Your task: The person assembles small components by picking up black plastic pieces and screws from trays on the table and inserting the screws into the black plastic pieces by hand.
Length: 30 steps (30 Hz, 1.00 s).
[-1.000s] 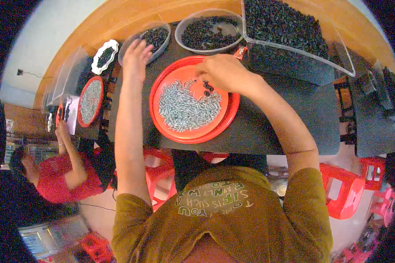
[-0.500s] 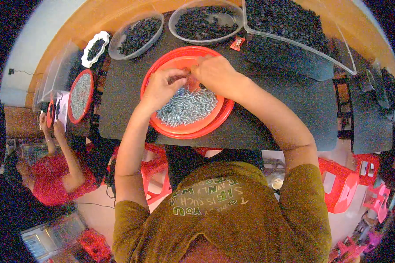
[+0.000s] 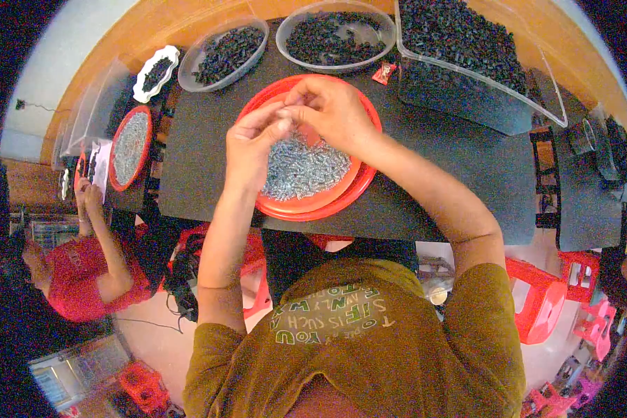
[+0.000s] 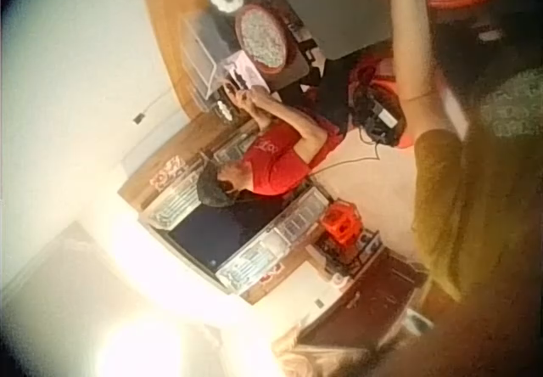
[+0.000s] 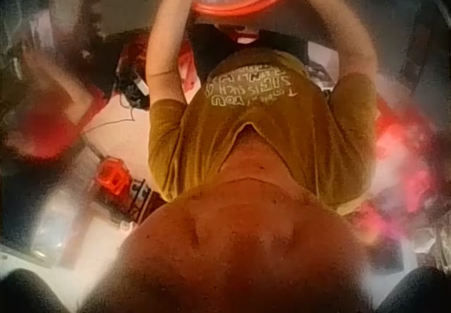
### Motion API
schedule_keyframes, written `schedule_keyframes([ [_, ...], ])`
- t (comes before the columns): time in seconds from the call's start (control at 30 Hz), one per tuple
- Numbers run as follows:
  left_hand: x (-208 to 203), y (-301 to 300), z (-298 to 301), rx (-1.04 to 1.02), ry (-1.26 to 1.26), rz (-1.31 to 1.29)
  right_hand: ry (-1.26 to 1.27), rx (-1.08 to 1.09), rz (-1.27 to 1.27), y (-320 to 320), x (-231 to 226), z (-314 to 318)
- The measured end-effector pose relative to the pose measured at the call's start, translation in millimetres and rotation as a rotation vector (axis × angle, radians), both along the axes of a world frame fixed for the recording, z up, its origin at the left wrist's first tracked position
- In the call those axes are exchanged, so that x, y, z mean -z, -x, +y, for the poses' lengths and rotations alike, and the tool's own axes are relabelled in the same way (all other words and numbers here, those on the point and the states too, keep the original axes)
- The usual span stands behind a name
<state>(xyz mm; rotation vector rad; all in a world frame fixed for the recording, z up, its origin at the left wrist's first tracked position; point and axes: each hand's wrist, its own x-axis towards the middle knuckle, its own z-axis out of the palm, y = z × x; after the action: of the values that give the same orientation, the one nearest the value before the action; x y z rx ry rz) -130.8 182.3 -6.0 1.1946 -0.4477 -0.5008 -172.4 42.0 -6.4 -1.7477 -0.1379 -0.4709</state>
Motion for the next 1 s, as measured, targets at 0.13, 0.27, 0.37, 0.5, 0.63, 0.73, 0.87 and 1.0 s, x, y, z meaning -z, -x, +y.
schedule_keyframes([
  [0.13, 4, 6, 2, -0.112, 0.08, -0.008, -0.345, -0.108, 0.155, -2, 9, 7],
  [0.27, 11, 2, 14, -0.27, 0.036, -0.152, -0.323, -0.257, 0.291, 0, -6, -2],
  [0.37, 6, 1, 23, -0.245, 0.161, -0.037, 0.32, -0.195, 0.252, 2, -4, -14],
  [0.5, 8, 0, 35, -0.193, 0.22, 0.08, 0.97, -0.077, 0.268, 3, 5, -8],
  [0.63, 8, 4, 39, -0.083, 0.28, 0.225, 1.049, -0.065, 0.262, 2, 3, -4],
  [0.73, 8, 8, 37, -0.06, 0.298, 0.277, 1.054, -0.076, 0.304, 0, 5, -5],
  [0.87, 9, 13, 33, -0.027, 0.314, 0.318, 0.781, -0.039, 0.311, 0, -3, -14],
  [1.0, 9, 12, 30, -0.02, 0.354, 0.379, -0.009, -0.323, 0.232, 2, -14, -17],
])
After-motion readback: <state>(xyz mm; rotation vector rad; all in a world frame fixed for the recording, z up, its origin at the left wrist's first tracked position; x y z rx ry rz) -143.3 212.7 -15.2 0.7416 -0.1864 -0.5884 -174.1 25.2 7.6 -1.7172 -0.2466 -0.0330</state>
